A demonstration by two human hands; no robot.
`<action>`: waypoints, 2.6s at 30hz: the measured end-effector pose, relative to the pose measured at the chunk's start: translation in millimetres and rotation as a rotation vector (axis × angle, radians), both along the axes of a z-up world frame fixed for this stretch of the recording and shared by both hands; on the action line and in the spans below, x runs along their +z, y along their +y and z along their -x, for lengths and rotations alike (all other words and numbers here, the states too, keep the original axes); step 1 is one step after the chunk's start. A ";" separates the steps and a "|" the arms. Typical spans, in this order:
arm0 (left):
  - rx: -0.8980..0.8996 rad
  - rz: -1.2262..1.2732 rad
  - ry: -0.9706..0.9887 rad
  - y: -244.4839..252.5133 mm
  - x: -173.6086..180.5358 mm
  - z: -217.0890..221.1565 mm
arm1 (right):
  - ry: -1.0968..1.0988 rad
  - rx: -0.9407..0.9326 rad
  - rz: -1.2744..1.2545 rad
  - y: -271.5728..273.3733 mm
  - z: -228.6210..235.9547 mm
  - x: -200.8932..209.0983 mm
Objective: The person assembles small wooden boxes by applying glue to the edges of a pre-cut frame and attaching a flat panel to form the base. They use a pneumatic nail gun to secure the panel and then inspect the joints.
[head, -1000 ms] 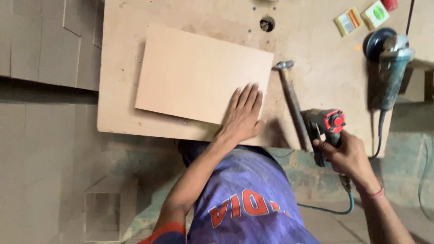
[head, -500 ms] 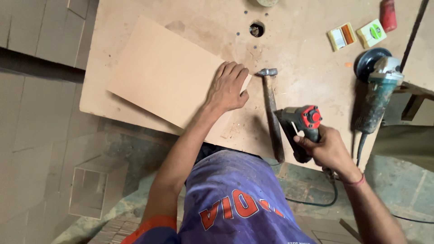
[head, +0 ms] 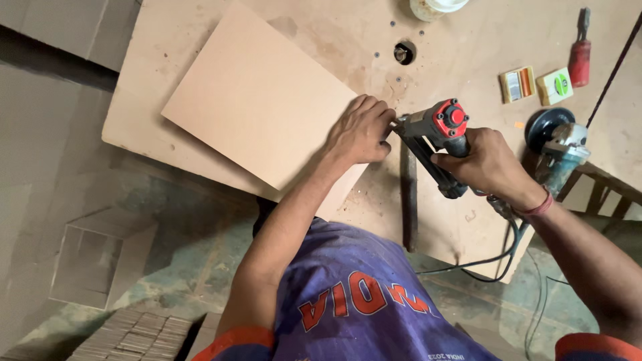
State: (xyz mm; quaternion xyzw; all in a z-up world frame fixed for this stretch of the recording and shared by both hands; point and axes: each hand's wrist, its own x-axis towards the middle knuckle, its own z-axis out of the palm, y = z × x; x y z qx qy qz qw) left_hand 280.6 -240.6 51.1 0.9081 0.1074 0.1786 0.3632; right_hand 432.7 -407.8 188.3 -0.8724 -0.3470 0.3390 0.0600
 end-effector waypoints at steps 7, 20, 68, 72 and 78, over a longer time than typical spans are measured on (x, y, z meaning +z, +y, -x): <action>0.010 -0.007 -0.081 -0.9 -6.0 0.0 | 0.026 -0.010 0.078 10.9 3.8 11.7; 0.011 -0.038 -0.056 -3.1 -6.1 -0.8 | -0.049 0.080 0.081 14.0 6.9 12.8; 0.161 -0.193 0.105 -76.9 -3.0 139.0 | -0.052 0.116 0.114 -9.5 65.1 16.8; 0.123 -0.158 0.074 -78.0 -0.6 171.6 | -0.003 0.121 0.079 -18.4 79.3 15.5; 0.106 -0.248 0.071 -77.1 -4.1 183.9 | 0.023 0.165 0.040 -22.4 96.9 8.2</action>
